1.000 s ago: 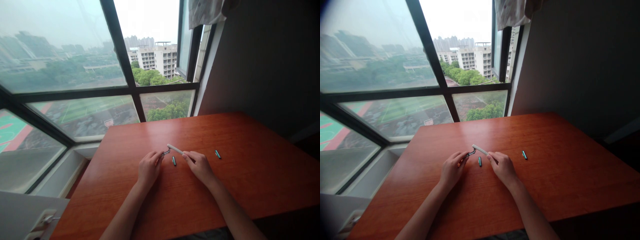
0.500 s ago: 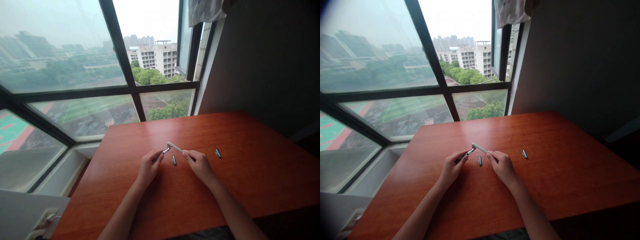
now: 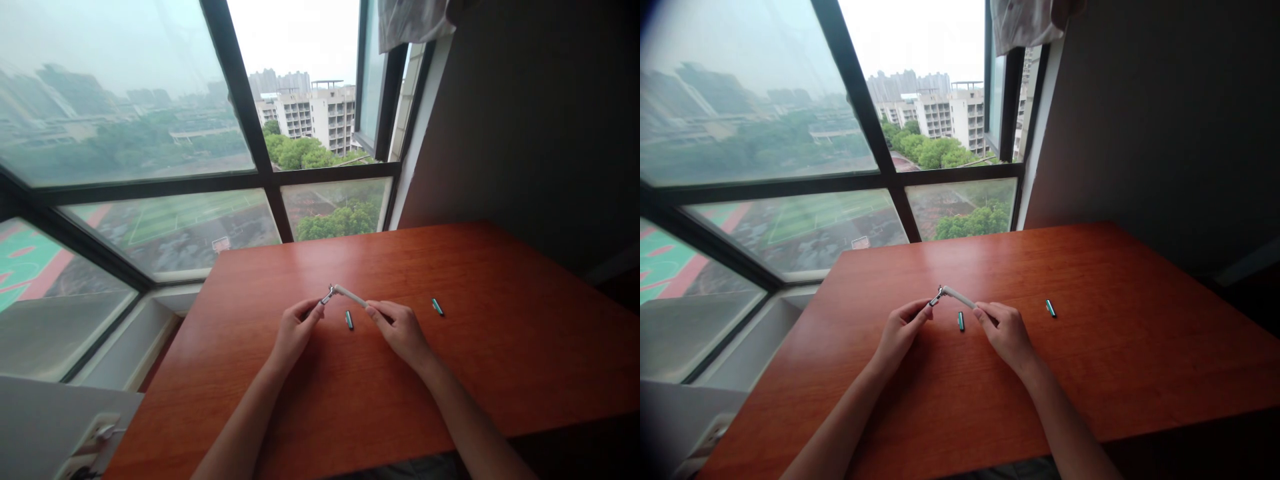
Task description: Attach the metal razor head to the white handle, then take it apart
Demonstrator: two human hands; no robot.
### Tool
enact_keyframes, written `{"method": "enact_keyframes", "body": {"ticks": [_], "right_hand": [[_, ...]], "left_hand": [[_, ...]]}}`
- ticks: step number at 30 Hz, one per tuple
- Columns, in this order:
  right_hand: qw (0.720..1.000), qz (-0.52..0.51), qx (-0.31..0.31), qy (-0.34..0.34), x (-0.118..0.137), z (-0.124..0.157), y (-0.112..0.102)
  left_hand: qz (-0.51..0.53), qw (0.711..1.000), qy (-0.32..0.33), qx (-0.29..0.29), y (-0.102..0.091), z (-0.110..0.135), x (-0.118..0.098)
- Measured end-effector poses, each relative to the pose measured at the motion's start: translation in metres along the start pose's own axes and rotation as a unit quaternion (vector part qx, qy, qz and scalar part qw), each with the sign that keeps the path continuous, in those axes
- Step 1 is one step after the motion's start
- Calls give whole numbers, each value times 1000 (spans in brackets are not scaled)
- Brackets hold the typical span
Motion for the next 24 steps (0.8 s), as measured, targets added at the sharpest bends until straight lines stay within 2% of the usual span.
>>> {"method": "enact_keyframes", "body": {"ticks": [7, 24], "right_hand": [[1000, 4, -6, 4, -1, 0, 0], [1000, 3, 6, 0, -1, 0, 0]], "left_hand": [[-28, 999, 17, 17, 3, 2, -1], [-36, 999, 18, 7, 2, 2, -1]]}}
Point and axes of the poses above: each hand's wrist, its own z-axis away from the middle knuckle, its own y-axis out of the palm, x = y × z, the point moved 3 cm from there along -z, towards the middle knuckle, and after that the axes turned 6 degrees about x, right-handed, at the moved point
